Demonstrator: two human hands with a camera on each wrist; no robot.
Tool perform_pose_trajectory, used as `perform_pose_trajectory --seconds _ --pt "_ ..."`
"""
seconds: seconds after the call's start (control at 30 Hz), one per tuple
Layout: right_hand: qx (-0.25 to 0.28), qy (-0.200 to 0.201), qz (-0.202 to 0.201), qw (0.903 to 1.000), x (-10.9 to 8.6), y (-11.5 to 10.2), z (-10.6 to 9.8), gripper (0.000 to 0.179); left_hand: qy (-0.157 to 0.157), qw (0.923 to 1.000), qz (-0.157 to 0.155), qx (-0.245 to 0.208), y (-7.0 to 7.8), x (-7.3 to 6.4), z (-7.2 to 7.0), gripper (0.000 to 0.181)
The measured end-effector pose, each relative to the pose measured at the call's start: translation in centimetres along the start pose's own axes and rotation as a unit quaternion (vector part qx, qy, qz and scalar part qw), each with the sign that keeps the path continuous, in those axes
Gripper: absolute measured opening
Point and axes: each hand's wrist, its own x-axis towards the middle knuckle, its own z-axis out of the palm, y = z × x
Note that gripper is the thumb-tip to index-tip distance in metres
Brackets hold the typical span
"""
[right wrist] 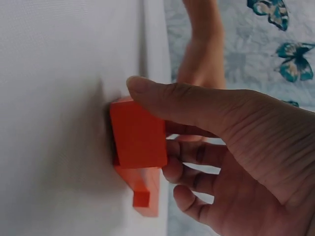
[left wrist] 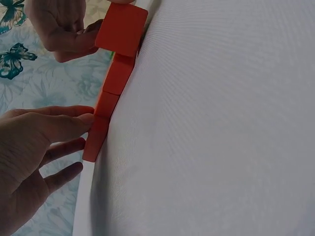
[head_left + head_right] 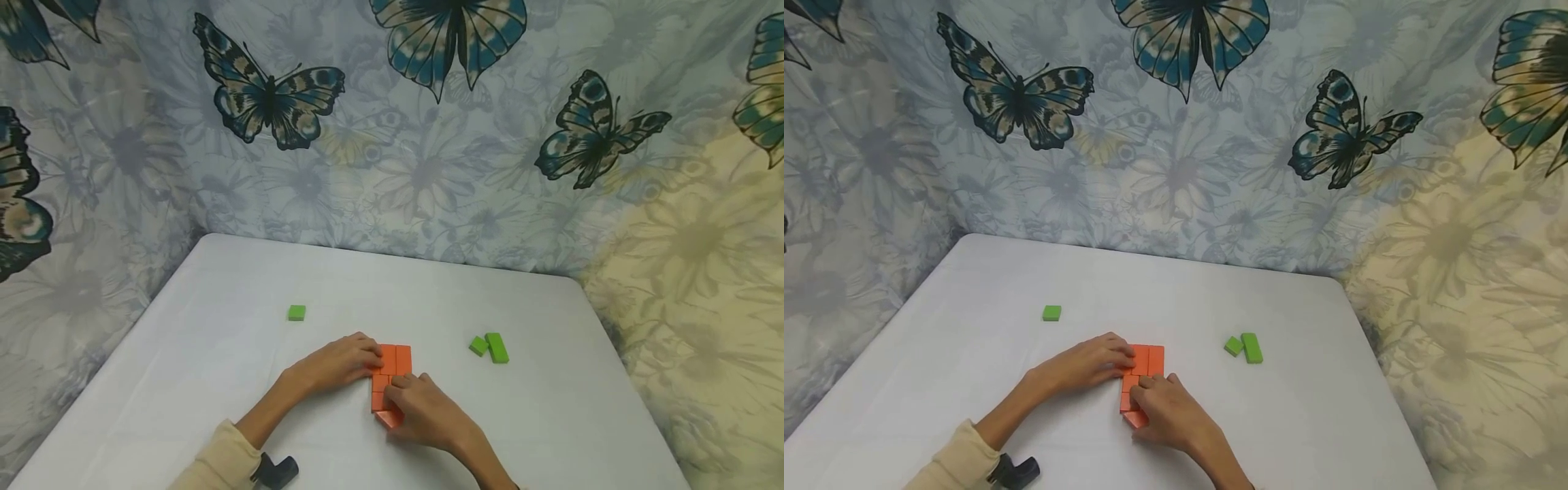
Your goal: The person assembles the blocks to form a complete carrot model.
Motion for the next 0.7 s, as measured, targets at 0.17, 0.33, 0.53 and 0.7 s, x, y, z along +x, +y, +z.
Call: perform_pose_trajectory --seconds 0.17,0.33,0.53,0.7 --pt "0.002 -0.001 0.022 0.9997 0.31 -0.19 0.54 0.034 -0.006 1.0 -0.002 0.003 0.09 0.25 0.14 0.025" --pt "-0.008 -0.006 0.031 0.9995 0.51 -0.25 0.59 0.036 -0.006 1.0 0.001 0.006 0.04 0.26 0.04 0.025" --pt "-0.006 -0.016 0.034 0.9993 0.65 -0.23 0.54 0.038 -0.006 1.0 0.003 0.007 -0.03 0.22 0.02 0.025" --pt "0.004 -0.017 0.034 0.9993 0.64 -0.17 0.58 0.04 -0.009 0.9999 -0.002 0.01 -0.13 0.09 0.19 0.025"
